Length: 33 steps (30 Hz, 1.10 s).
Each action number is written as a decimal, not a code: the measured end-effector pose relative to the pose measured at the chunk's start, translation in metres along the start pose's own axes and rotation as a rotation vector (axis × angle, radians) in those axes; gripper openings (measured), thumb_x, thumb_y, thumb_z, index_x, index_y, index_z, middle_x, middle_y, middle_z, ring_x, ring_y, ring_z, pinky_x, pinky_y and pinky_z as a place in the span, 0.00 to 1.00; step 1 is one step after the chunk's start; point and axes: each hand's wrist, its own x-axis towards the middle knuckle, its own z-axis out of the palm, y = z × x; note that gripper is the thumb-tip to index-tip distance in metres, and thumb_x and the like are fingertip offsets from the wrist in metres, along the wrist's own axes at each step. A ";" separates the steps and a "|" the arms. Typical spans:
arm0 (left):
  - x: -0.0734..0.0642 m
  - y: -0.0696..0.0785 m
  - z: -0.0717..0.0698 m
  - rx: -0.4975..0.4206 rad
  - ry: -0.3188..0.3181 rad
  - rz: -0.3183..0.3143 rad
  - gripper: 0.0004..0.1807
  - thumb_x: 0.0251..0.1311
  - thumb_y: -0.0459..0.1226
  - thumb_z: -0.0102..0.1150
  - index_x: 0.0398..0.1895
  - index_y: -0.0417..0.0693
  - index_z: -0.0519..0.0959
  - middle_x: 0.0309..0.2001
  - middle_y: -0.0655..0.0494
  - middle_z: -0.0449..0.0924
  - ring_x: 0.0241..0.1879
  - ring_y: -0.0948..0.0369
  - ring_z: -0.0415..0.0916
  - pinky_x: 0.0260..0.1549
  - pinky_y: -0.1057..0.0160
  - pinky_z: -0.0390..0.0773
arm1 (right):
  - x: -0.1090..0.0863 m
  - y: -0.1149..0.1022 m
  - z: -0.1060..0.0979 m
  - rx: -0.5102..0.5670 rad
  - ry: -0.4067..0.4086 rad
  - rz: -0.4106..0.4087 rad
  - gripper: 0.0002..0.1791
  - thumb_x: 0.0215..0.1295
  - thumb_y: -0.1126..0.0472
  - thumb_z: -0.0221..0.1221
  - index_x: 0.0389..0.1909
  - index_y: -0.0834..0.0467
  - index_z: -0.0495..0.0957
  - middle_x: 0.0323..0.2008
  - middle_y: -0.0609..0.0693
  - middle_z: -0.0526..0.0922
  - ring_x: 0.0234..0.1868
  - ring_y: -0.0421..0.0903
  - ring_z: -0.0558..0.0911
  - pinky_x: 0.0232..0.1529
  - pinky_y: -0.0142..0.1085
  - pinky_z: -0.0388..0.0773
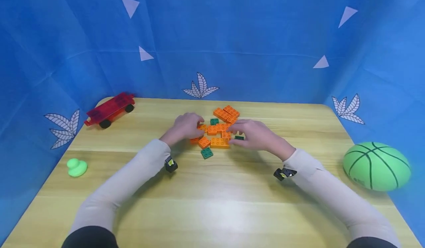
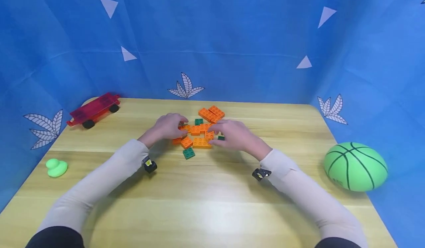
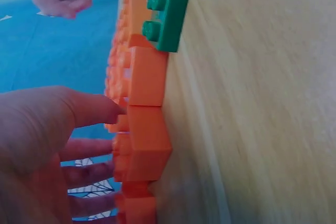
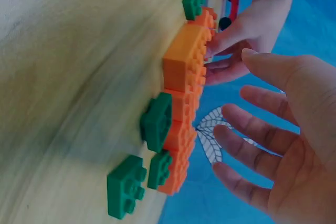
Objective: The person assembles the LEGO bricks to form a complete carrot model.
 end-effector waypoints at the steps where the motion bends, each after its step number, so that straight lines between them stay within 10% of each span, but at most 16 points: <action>1: 0.000 -0.001 0.001 0.010 -0.005 -0.021 0.29 0.62 0.47 0.67 0.66 0.49 0.79 0.65 0.51 0.80 0.64 0.49 0.75 0.63 0.44 0.73 | 0.003 -0.001 0.002 0.002 -0.007 -0.001 0.22 0.67 0.48 0.67 0.56 0.56 0.84 0.49 0.52 0.88 0.45 0.47 0.87 0.43 0.43 0.85; 9: 0.012 -0.003 0.004 0.027 0.015 -0.036 0.14 0.60 0.47 0.71 0.43 0.50 0.85 0.41 0.56 0.80 0.40 0.56 0.71 0.41 0.57 0.68 | 0.011 -0.003 0.008 0.018 -0.045 0.070 0.23 0.65 0.48 0.69 0.57 0.55 0.83 0.42 0.50 0.88 0.38 0.46 0.84 0.37 0.39 0.82; 20: 0.011 -0.005 0.010 -0.052 0.124 -0.035 0.24 0.59 0.48 0.69 0.57 0.48 0.84 0.55 0.53 0.86 0.51 0.54 0.81 0.53 0.52 0.79 | 0.012 -0.005 0.027 0.003 -0.101 0.072 0.26 0.66 0.46 0.68 0.61 0.52 0.82 0.36 0.47 0.80 0.32 0.39 0.73 0.33 0.33 0.72; 26: -0.010 0.006 -0.002 -0.105 0.124 0.015 0.25 0.61 0.49 0.68 0.61 0.52 0.82 0.57 0.56 0.84 0.47 0.58 0.80 0.46 0.55 0.82 | 0.015 -0.006 0.033 -0.023 -0.108 0.077 0.27 0.65 0.45 0.68 0.61 0.52 0.82 0.35 0.47 0.79 0.31 0.38 0.71 0.30 0.31 0.70; 33: -0.057 0.038 0.006 -0.130 0.025 0.221 0.22 0.61 0.49 0.69 0.57 0.53 0.84 0.54 0.59 0.86 0.31 0.64 0.78 0.33 0.63 0.80 | 0.021 -0.006 0.036 -0.024 -0.093 0.065 0.20 0.66 0.49 0.68 0.55 0.52 0.85 0.30 0.48 0.78 0.27 0.40 0.69 0.27 0.31 0.64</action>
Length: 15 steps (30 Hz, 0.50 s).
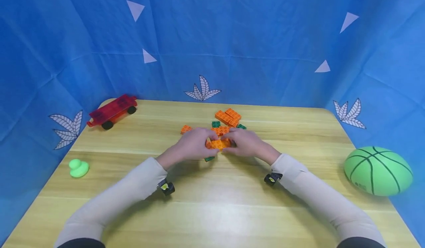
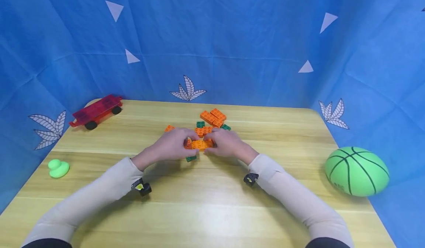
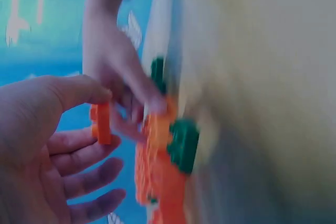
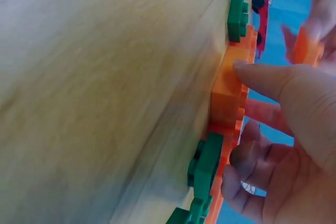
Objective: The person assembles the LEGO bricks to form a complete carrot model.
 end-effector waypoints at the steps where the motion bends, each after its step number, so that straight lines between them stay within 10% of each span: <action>1: -0.005 0.004 0.003 -0.004 -0.015 0.027 0.22 0.61 0.49 0.70 0.56 0.54 0.84 0.53 0.59 0.87 0.31 0.64 0.78 0.33 0.63 0.79 | 0.001 0.000 0.001 -0.009 -0.002 0.000 0.19 0.66 0.49 0.68 0.55 0.52 0.85 0.30 0.48 0.78 0.27 0.40 0.69 0.27 0.31 0.64; 9: -0.027 0.016 0.031 0.029 -0.100 0.161 0.17 0.60 0.49 0.71 0.49 0.53 0.86 0.36 0.64 0.83 0.28 0.66 0.69 0.30 0.67 0.70 | 0.008 -0.001 0.007 -0.046 -0.018 0.037 0.22 0.65 0.46 0.69 0.56 0.52 0.85 0.31 0.45 0.77 0.29 0.41 0.69 0.26 0.31 0.62; 15: -0.028 0.017 0.050 0.077 -0.116 0.172 0.17 0.59 0.47 0.72 0.49 0.51 0.85 0.43 0.62 0.84 0.39 0.65 0.74 0.39 0.65 0.75 | 0.008 0.000 0.009 -0.035 0.002 0.028 0.22 0.64 0.46 0.70 0.55 0.52 0.86 0.35 0.46 0.82 0.30 0.41 0.70 0.27 0.32 0.64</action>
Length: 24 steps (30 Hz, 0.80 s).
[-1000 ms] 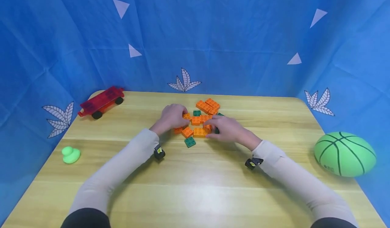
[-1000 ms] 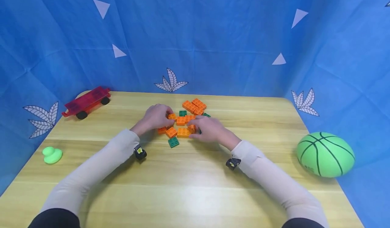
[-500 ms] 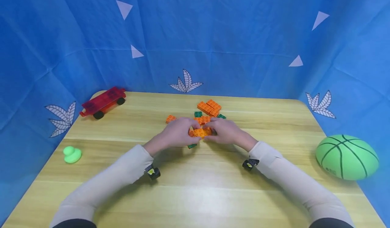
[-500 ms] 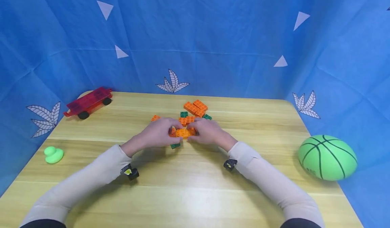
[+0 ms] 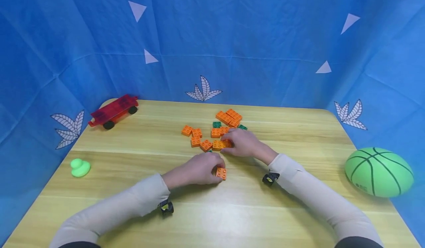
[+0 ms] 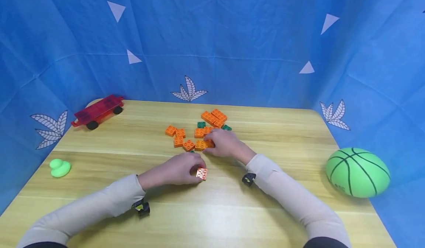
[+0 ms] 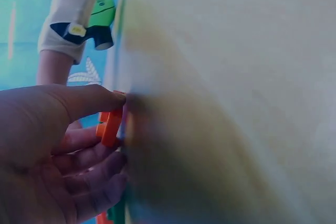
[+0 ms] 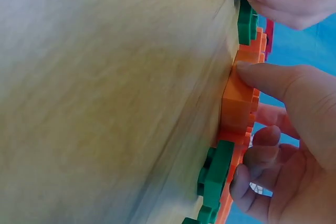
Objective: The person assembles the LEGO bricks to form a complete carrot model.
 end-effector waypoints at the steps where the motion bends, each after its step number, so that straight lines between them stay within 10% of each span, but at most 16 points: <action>1: 0.000 0.000 0.002 0.005 0.002 0.002 0.17 0.59 0.46 0.72 0.48 0.50 0.86 0.45 0.61 0.85 0.41 0.65 0.75 0.41 0.65 0.76 | 0.000 0.000 0.000 0.003 0.003 -0.003 0.22 0.64 0.46 0.70 0.55 0.53 0.86 0.36 0.46 0.83 0.30 0.41 0.71 0.27 0.32 0.64; 15: 0.008 -0.006 0.005 -0.030 -0.001 -0.044 0.22 0.60 0.48 0.72 0.55 0.48 0.85 0.54 0.56 0.84 0.52 0.60 0.81 0.51 0.61 0.82 | -0.008 0.004 -0.018 0.103 0.147 0.002 0.23 0.61 0.49 0.72 0.53 0.57 0.86 0.41 0.51 0.77 0.40 0.46 0.71 0.39 0.38 0.71; 24: 0.001 -0.015 -0.003 -0.129 0.092 -0.021 0.26 0.61 0.54 0.70 0.53 0.45 0.83 0.41 0.55 0.84 0.37 0.63 0.77 0.39 0.64 0.80 | -0.019 0.001 -0.040 0.131 0.109 -0.020 0.24 0.64 0.51 0.71 0.56 0.59 0.84 0.52 0.54 0.86 0.45 0.48 0.83 0.48 0.45 0.85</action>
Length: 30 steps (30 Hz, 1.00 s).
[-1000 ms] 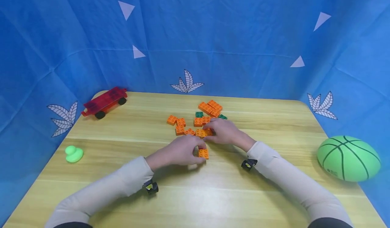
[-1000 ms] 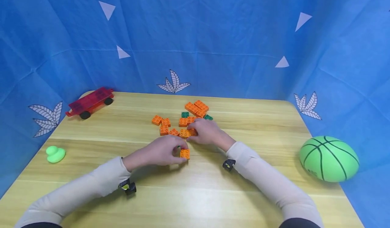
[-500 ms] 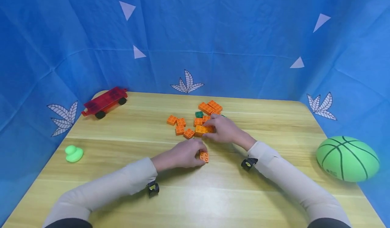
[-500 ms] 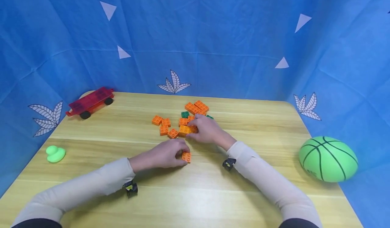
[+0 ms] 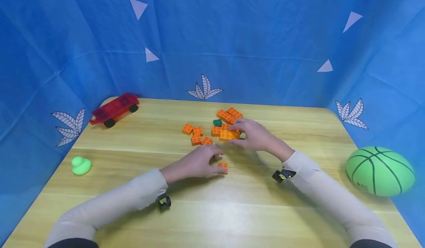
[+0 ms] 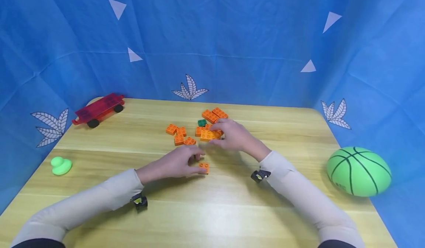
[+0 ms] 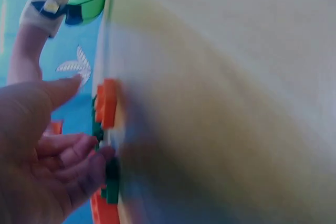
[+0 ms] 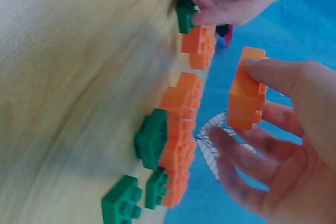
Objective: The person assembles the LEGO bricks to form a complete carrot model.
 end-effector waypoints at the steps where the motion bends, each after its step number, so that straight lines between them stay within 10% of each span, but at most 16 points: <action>1: 0.000 -0.001 -0.003 -0.024 0.019 0.002 0.26 0.62 0.54 0.70 0.53 0.45 0.82 0.39 0.55 0.83 0.35 0.62 0.76 0.37 0.65 0.79 | -0.002 0.000 -0.002 0.013 -0.006 -0.008 0.23 0.64 0.52 0.71 0.56 0.59 0.84 0.51 0.54 0.87 0.43 0.47 0.83 0.47 0.45 0.85; 12: -0.001 -0.005 -0.018 -0.159 0.293 0.038 0.28 0.62 0.47 0.72 0.62 0.47 0.78 0.51 0.49 0.84 0.45 0.53 0.83 0.43 0.54 0.85 | -0.025 -0.015 -0.009 0.118 -0.029 -0.068 0.20 0.62 0.56 0.72 0.53 0.60 0.86 0.43 0.52 0.88 0.31 0.47 0.82 0.30 0.26 0.81; 30: -0.009 -0.013 -0.012 -0.203 0.142 0.050 0.17 0.61 0.41 0.73 0.53 0.50 0.84 0.43 0.56 0.88 0.37 0.62 0.84 0.30 0.70 0.82 | -0.036 -0.026 0.015 0.242 -0.087 -0.074 0.17 0.63 0.57 0.71 0.52 0.58 0.85 0.44 0.50 0.87 0.36 0.43 0.86 0.35 0.29 0.85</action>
